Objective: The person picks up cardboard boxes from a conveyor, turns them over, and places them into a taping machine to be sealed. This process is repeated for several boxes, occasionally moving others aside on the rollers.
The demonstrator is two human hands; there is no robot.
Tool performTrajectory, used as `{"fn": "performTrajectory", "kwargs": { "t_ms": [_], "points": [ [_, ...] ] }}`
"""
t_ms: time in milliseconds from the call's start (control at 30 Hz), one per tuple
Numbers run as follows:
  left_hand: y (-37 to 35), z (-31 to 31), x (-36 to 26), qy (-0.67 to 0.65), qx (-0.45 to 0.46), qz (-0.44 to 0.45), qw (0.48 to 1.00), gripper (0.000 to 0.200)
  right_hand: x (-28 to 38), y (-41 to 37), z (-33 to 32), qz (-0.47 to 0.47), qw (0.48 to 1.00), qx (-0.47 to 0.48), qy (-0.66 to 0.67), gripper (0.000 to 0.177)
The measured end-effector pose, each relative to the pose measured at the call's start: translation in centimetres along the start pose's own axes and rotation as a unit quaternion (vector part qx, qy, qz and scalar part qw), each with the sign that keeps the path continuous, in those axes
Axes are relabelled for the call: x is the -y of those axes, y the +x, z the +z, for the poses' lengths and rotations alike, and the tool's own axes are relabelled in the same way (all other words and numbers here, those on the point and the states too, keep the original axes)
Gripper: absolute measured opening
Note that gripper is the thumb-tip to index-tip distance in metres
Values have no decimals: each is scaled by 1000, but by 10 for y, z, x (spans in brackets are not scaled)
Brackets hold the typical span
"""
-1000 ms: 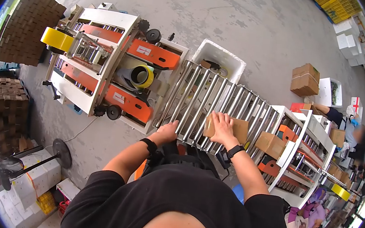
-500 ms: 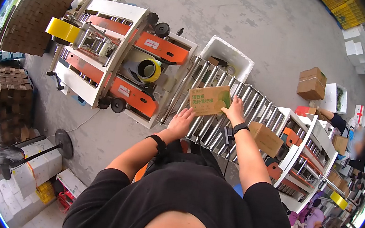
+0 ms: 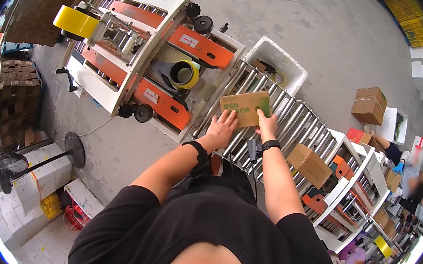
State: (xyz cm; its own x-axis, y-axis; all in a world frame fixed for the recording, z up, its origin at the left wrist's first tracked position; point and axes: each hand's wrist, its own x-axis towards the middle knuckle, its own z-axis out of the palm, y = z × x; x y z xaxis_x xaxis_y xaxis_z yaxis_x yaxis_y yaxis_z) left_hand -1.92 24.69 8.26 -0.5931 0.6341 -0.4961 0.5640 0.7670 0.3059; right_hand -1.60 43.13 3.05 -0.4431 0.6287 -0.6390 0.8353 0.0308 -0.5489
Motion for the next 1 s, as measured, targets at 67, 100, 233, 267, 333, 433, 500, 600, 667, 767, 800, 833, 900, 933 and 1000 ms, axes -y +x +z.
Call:
{"fn": "performTrajectory", "kwargs": {
  "t_ms": [67,100,233,267,333,433,500,600,667,767,800,833,900,933,1000],
  "points": [
    [-9,4,13,2,-21,-35,999,66,14,-7,20,-40,999,23,-13,57],
    [-13,4,19,-20,-18,-51,998,66,21,-9,30,-47,998,38,-15,56],
    [-36,6,45,-27,-17,-110,993,69,40,-3,89,-166,976,47,-135,58],
    [-40,4,50,-32,-14,-127,991,70,56,-12,97,-190,971,57,-135,59],
    [-43,-1,59,-50,-6,-167,985,71,74,-13,117,-222,951,107,-187,66],
    [-46,-5,67,-78,-3,-233,969,71,76,-12,133,-212,952,174,-139,74],
    [-51,2,75,-82,-20,-214,973,70,69,-13,140,-193,960,200,-17,78],
    [-58,10,76,-111,-11,-186,976,68,56,-11,108,-220,956,185,-52,75],
    [-61,14,71,-122,9,-170,978,68,38,3,69,-245,947,160,-132,71],
    [-66,9,53,-134,41,-146,979,64,2,3,-18,-349,893,-16,-283,63],
    [-64,14,50,-134,52,-137,980,62,-10,0,-51,-345,877,-51,-331,66],
    [-60,23,48,-135,63,-127,981,60,-25,-3,-82,-340,870,-87,-347,71],
    [-58,27,39,-117,57,-109,986,49,-52,-17,-137,-294,858,-145,-395,80],
    [-56,22,37,-118,69,-103,985,47,-71,-19,-161,-269,852,-156,-421,86],
    [-50,14,33,-122,94,-92,984,43,-109,-21,-203,-201,880,-125,-411,97]
  ]
}}
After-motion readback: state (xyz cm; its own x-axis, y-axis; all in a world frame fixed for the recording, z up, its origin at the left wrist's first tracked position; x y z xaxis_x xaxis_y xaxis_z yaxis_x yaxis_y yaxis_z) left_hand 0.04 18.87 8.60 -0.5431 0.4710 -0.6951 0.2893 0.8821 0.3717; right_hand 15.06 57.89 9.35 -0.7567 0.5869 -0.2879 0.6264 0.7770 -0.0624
